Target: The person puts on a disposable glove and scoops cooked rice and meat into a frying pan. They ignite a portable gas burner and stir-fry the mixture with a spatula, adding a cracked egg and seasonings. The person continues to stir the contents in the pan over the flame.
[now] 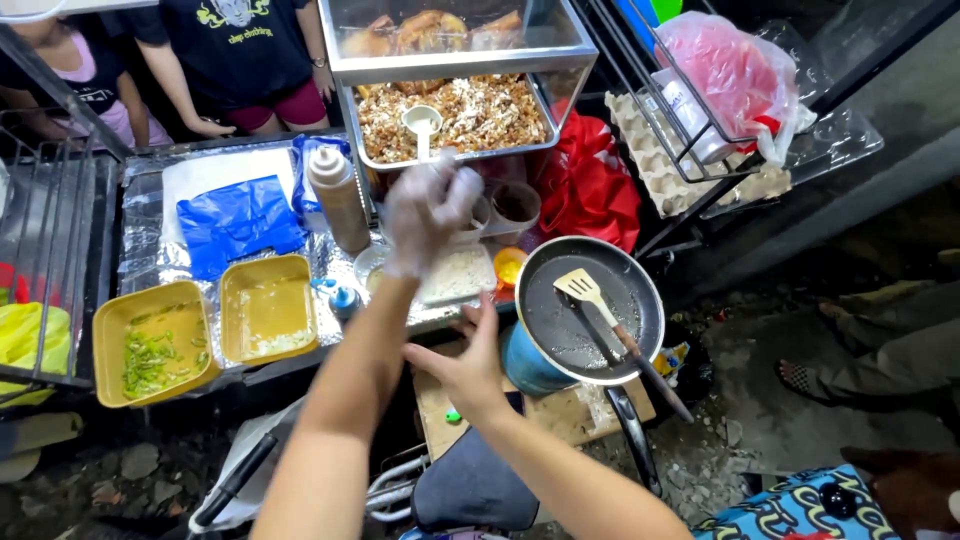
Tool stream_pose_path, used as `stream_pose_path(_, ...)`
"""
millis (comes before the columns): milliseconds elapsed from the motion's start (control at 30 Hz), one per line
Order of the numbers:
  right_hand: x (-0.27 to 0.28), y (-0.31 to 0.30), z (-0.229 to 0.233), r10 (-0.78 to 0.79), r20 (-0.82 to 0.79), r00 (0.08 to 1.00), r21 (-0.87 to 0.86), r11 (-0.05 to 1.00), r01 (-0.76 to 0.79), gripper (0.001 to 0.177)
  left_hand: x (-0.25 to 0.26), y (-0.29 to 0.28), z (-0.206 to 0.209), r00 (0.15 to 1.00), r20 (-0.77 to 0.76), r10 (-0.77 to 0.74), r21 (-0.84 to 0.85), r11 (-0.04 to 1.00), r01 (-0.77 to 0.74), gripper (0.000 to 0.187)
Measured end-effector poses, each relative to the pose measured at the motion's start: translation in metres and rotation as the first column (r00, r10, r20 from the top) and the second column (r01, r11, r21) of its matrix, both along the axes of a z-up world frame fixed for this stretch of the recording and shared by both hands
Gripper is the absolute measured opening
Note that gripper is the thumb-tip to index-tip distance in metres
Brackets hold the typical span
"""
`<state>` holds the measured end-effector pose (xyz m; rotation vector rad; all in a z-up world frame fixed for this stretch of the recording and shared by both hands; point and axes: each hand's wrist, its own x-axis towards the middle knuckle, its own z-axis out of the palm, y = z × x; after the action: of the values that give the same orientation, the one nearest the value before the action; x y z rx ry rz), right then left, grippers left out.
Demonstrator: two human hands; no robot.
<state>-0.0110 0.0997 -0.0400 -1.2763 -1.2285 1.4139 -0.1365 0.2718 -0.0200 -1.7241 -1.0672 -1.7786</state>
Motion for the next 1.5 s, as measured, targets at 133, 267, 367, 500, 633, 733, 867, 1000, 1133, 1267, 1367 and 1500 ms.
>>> stream_pose_path(133, 0.078, -0.022, 0.043, -0.123, 0.273, 0.954, 0.182, 0.981, 0.075, 0.083, -0.065, 0.090, -0.020, 0.956, -0.092, 0.279, -0.950, 0.264, -0.168, 0.046)
stream_pose_path(267, 0.177, -0.029, 0.041, -0.564, 0.510, 0.650, 0.606, 0.772, 0.194, 0.039, -0.073, 0.148, -0.046, 0.920, -0.322, 0.222, -0.944, -0.003, -0.330, 0.070)
stream_pose_path(367, 0.262, -0.029, 0.014, -0.556, 0.733, 0.392, 0.490, 0.831, 0.263, 0.040, -0.072, 0.161, -0.057, 0.918, -0.185, 0.351, -0.983, -0.053, -0.178, 0.024)
stream_pose_path(500, 0.318, -0.015, -0.011, -0.457, 0.864, 0.212, 0.382, 0.868, 0.317, 0.043, -0.085, 0.165, -0.046, 0.911, 0.011, 0.413, -0.998, -0.045, 0.032, 0.020)
stream_pose_path(633, 0.296, 0.027, 0.012, 0.270, 0.941, 0.202, -0.327, 0.879, 0.348, 0.069, -0.105, 0.181, -0.052, 0.949, -0.218, 0.226, -0.953, 0.160, -0.257, 0.036)
stream_pose_path(733, 0.286, 0.043, 0.011, 0.530, 0.823, 0.206, -0.568, 0.750, 0.340, 0.068, -0.121, 0.196, -0.071, 0.863, -0.488, 0.127, -0.847, 0.168, -0.504, 0.026)
stream_pose_path(867, 0.306, 0.063, -0.007, 0.554, 0.750, 0.361, -0.657, 0.687, 0.310, 0.058, -0.124, 0.205, -0.083, 0.742, -0.669, 0.052, -0.737, 0.086, -0.670, 0.022)
stream_pose_path(1000, 0.322, 0.056, -0.027, 0.482, 0.767, 0.423, -0.620, 0.726, 0.296, 0.042, -0.107, 0.213, -0.050, 0.781, -0.604, 0.162, -0.765, 0.159, -0.625, 0.028)
stream_pose_path(1133, 0.333, 0.062, -0.029, 0.382, 0.806, 0.452, -0.551, 0.763, 0.338, 0.037, -0.073, 0.236, -0.040, 0.938, -0.341, 0.061, -0.939, 0.022, -0.343, 0.063)
stream_pose_path(1267, 0.334, 0.073, 0.009, 0.343, 0.906, 0.250, -0.423, 0.769, 0.479, 0.059, -0.056, 0.267, -0.091, 0.851, -0.486, -0.198, -0.872, 0.055, -0.486, 0.024)
stream_pose_path(1367, 0.335, 0.079, 0.033, 0.102, 0.990, 0.100, -0.136, 0.885, 0.445, 0.046, -0.048, 0.185, -0.010, 0.631, -0.701, -0.333, -0.676, 0.027, -0.737, 0.019)
stream_pose_path(1500, 0.297, 0.117, 0.087, 0.069, 0.997, 0.028, -0.074, 0.949, 0.305, 0.045, -0.079, 0.180, -0.007, 0.717, -0.687, -0.120, -0.726, 0.165, -0.668, 0.041)
